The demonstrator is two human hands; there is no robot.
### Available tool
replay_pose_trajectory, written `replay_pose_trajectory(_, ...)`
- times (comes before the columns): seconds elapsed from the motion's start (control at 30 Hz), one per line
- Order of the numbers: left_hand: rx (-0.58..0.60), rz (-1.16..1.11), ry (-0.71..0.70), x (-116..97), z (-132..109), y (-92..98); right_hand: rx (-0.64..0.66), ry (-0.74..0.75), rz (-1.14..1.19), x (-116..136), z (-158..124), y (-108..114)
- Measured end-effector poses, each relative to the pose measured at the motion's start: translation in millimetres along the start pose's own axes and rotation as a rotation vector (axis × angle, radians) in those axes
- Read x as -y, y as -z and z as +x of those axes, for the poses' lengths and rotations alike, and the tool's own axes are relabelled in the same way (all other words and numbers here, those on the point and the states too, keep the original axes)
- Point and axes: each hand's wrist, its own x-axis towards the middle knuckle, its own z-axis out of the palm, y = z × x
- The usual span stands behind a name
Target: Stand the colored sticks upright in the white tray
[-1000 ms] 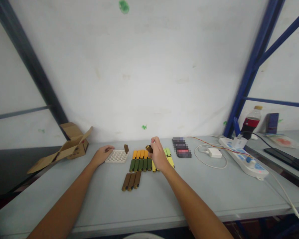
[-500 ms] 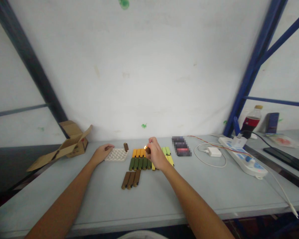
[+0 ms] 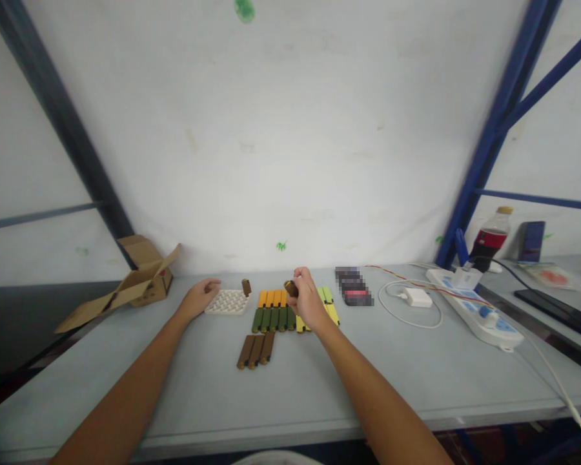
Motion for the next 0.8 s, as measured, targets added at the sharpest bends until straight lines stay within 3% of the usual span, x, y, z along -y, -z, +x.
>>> replay_pose_trajectory(0.13,-0.272,0.068,-0.12,-33,-8,9.6,0.002,-0.078,0.065,-9,5,-4)
replay_pose_trajectory(0.2,-0.266,-0.032,-0.182,-62,-18,10.8,0.048,-0.106,0.084,-15,5,-8)
replay_pose_trajectory(0.33,0.077,-0.352,-0.399,-118,-51,-6.9,0.124,-0.076,0.076,-28,1,-21)
replay_pose_trajectory(0.47,0.314,-0.456,-0.52,-146,-74,-29.8,0.149,-0.084,-0.018,-36,-6,-31)
replay_pose_trajectory(0.57,0.323,-0.433,-0.494,-142,-69,-28.2,0.146,-0.041,-0.142,-34,-9,-31)
replay_pose_trajectory(0.7,0.072,-0.399,-0.372,-109,-42,-9.7,0.048,0.224,-0.468,-20,-8,-16)
replay_pose_trajectory(0.77,-0.007,-0.291,-0.357,-88,-30,-4.4,0.126,0.267,-0.624,-13,-7,-7)
replay_pose_trajectory(0.8,0.009,-0.255,-0.339,-79,-26,-4.0,0.182,0.274,-0.683,-10,-7,-4)
